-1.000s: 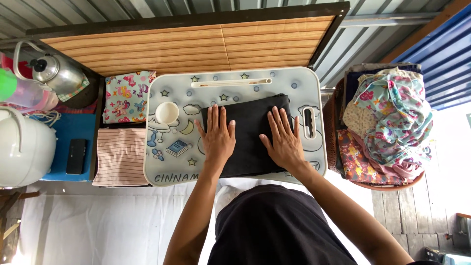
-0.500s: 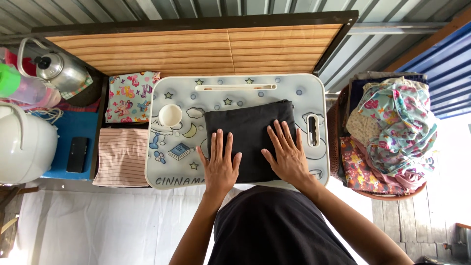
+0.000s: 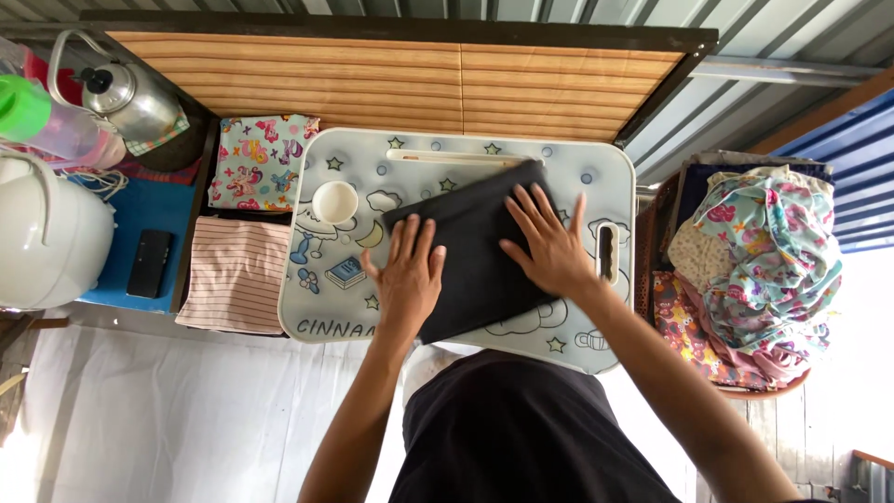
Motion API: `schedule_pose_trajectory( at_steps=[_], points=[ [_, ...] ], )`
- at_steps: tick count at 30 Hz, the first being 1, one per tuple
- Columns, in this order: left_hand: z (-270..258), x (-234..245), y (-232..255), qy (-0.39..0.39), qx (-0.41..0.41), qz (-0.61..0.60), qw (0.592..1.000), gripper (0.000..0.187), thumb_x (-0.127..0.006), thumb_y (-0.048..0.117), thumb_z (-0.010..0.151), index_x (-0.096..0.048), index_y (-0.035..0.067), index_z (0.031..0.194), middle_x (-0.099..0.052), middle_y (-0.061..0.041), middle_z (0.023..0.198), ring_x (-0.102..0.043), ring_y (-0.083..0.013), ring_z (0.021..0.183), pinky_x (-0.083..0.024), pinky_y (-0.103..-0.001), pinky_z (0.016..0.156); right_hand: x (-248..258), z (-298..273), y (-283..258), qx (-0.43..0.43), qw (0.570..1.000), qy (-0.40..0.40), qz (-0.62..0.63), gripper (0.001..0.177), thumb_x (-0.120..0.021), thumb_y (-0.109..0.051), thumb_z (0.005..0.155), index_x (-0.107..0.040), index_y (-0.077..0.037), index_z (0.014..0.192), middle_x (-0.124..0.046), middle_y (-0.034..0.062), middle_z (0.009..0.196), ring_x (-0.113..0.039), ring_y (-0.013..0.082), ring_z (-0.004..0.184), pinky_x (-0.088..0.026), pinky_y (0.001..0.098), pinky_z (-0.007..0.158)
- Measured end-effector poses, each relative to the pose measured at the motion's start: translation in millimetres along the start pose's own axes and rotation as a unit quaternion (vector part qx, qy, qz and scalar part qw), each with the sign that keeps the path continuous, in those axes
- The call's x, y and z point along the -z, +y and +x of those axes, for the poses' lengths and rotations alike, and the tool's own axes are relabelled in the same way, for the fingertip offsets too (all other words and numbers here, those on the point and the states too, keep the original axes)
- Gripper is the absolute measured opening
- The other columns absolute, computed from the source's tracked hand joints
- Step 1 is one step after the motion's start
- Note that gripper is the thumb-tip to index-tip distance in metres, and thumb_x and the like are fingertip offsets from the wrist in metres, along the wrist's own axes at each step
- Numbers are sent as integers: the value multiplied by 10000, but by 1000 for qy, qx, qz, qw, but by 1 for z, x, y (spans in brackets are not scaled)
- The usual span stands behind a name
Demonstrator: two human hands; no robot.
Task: The person folds a black t-shirt and a patterned cloth on a Cinnamoroll-themed folding board. The t-shirt is smoothed, folded in half, then folded again into a compact rectangle and placed aside. The patterned cloth is unfolded, smoothed, and folded into a smaller rectangle.
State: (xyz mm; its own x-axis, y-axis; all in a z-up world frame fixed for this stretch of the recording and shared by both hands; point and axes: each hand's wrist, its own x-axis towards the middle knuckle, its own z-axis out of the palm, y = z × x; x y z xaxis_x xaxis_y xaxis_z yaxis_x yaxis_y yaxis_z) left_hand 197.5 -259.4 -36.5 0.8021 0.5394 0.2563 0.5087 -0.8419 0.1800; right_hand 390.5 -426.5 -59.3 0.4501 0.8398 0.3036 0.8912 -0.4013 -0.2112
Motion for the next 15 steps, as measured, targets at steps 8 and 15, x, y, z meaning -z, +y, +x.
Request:
schedule_pose_trajectory(
  at_steps=[8, 15],
  points=[
    [-45, 8, 10, 92, 123, 142, 978, 402, -547, 559, 956, -654, 205, 1111, -564, 15, 878, -528, -220, 798, -234, -433, 774, 7, 42, -41, 18, 996, 81, -45, 645, -729, -341, 890, -551, -183, 1489, -443, 148, 1604, -347, 360, 1508, -199, 649, 1189],
    [-36, 15, 3, 64, 42, 25, 997, 302, -531, 481, 989, -640, 201, 1016, -629, -43, 1025, -609, -267, 962, -391, -485, 858, -10, 3, -73, -56, 995, 7, 82, 626, -463, -503, 1073, -449, -72, 1526, -390, 230, 1596, -267, 414, 1514, -126, 678, 1177]
  ],
)
